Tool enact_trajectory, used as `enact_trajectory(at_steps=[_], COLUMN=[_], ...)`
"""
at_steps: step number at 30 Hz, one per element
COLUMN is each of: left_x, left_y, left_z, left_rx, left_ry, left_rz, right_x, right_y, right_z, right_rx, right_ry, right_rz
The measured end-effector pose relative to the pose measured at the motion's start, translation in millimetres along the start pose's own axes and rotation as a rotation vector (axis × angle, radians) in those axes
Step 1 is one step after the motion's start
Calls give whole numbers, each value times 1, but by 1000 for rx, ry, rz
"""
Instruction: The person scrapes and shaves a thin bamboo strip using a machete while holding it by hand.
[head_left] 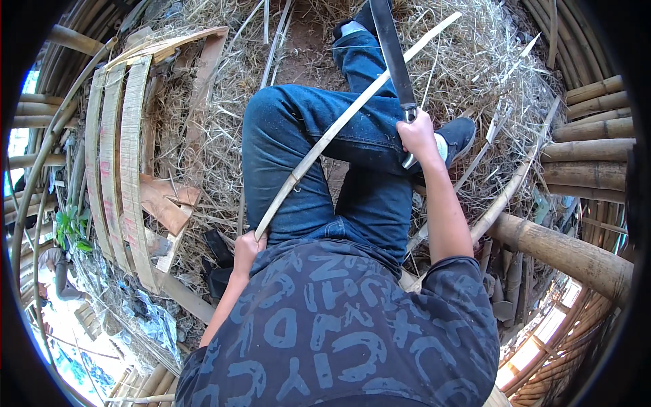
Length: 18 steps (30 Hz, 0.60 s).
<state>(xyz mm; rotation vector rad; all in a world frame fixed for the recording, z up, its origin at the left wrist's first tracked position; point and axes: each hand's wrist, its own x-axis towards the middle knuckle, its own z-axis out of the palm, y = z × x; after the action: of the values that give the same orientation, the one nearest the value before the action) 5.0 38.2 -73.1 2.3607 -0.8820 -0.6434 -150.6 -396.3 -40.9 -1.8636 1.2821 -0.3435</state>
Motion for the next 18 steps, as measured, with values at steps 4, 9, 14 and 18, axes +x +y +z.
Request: enact_trajectory(at_steps=[4,9,14,18], left_x=[-1,-7,-19,-38], left_y=[-7,4,25,15], left_z=[2,-7,-30,-39], left_rx=[0,13,-84,-103], left_ry=[-1,8,-112,-239], left_rz=[-33,-60,-171,-187], right_x=[-8,-10,8,11], right_y=[-19,-27,-33,-33], right_z=[-6,-22,-56,-63], right_rx=[150,241,177,88], right_ry=[-80,-106,-8,-37], right_rz=[99,163,94,75])
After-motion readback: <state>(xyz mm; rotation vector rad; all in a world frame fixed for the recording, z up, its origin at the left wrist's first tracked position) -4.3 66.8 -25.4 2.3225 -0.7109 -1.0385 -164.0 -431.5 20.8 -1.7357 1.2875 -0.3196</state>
